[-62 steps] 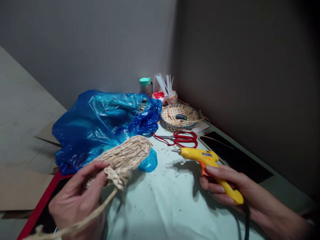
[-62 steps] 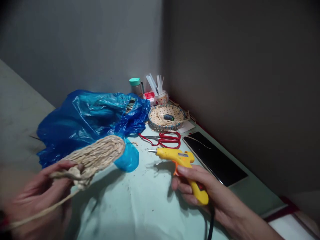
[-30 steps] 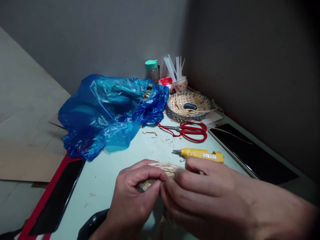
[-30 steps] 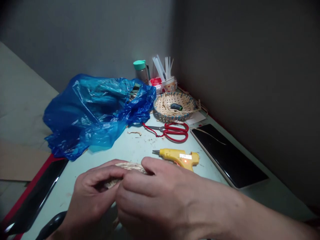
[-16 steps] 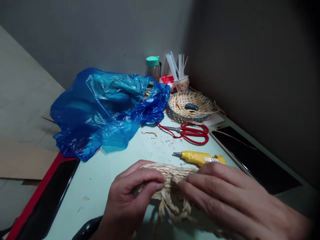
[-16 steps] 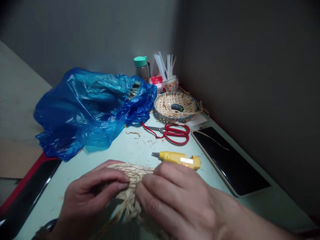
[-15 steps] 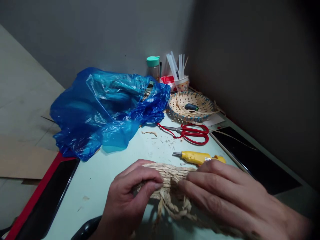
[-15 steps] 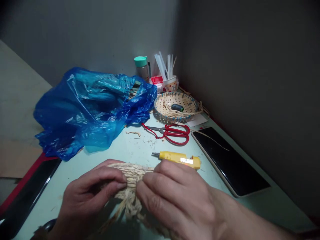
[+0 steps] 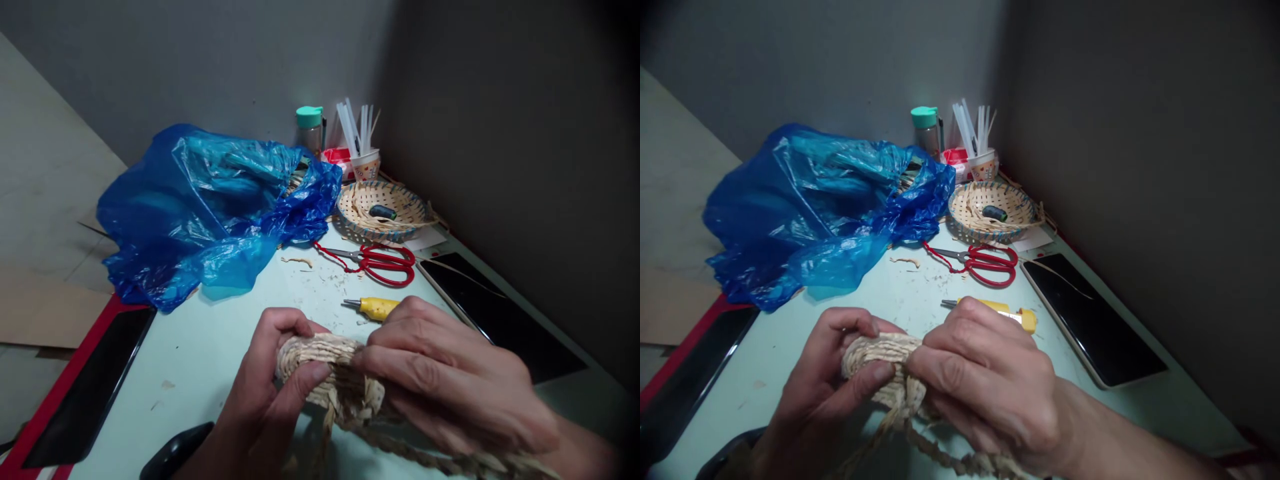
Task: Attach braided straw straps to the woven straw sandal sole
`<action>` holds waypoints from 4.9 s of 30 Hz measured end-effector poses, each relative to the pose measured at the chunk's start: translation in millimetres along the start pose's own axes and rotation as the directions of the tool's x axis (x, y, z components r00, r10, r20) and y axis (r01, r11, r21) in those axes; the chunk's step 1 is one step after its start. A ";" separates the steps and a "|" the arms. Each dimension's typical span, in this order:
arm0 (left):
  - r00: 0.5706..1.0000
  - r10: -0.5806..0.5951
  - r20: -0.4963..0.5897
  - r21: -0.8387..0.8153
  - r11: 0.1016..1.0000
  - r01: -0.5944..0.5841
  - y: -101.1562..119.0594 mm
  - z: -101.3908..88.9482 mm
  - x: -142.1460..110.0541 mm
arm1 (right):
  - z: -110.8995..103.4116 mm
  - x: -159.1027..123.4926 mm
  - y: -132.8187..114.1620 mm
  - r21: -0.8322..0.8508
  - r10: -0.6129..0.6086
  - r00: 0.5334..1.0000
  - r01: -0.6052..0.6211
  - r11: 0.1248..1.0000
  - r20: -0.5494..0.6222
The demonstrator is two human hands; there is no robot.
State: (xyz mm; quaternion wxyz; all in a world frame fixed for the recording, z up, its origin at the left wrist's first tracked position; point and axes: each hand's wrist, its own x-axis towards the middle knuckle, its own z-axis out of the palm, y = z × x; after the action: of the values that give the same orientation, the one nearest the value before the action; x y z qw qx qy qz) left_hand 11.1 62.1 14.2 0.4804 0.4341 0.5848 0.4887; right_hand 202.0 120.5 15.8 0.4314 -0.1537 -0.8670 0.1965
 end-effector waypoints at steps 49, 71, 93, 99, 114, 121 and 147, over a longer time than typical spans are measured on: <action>0.978 -0.199 0.061 -0.088 0.975 0.204 7.8 -0.4 2.4 | -5.0 -2.8 -5.7 -0.056 0.133 0.988 -0.129 0.990 0.073; 0.994 -0.070 -0.080 -0.087 0.994 0.062 18.3 26.3 -1.8 | -1.9 -3.3 -7.5 -0.042 0.074 0.996 -0.076 0.996 -0.046; 0.893 0.425 -0.149 0.227 0.893 -0.387 -4.9 18.0 -1.3 | -1.5 3.4 -4.0 0.139 0.401 0.895 -0.430 0.892 0.195; 0.820 0.564 -0.097 0.162 0.822 -0.547 -15.4 14.5 1.4 | 0.1 5.1 -6.8 0.131 0.432 0.882 -0.458 0.879 0.188; 0.832 0.550 -0.077 0.371 0.790 -0.488 -14.9 18.3 -5.7 | 19.1 -7.1 -6.3 0.080 0.370 0.928 -0.372 0.925 0.031; 0.747 0.649 -0.144 0.400 0.729 -0.556 -22.0 24.9 -4.7 | 16.6 -5.0 -11.6 0.047 0.351 0.935 -0.353 0.934 0.051; 0.914 0.349 -0.209 0.200 0.930 -0.309 -5.1 12.7 -0.2 | 15.2 -0.6 -3.5 0.032 0.180 0.967 -0.177 0.984 -0.178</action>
State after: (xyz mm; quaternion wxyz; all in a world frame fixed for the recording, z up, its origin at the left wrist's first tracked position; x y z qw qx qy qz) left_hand 23.4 63.2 8.4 0.2795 0.5017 0.5950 0.5623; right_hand 189.8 113.9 8.7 0.4898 -0.2448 -0.8055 0.2265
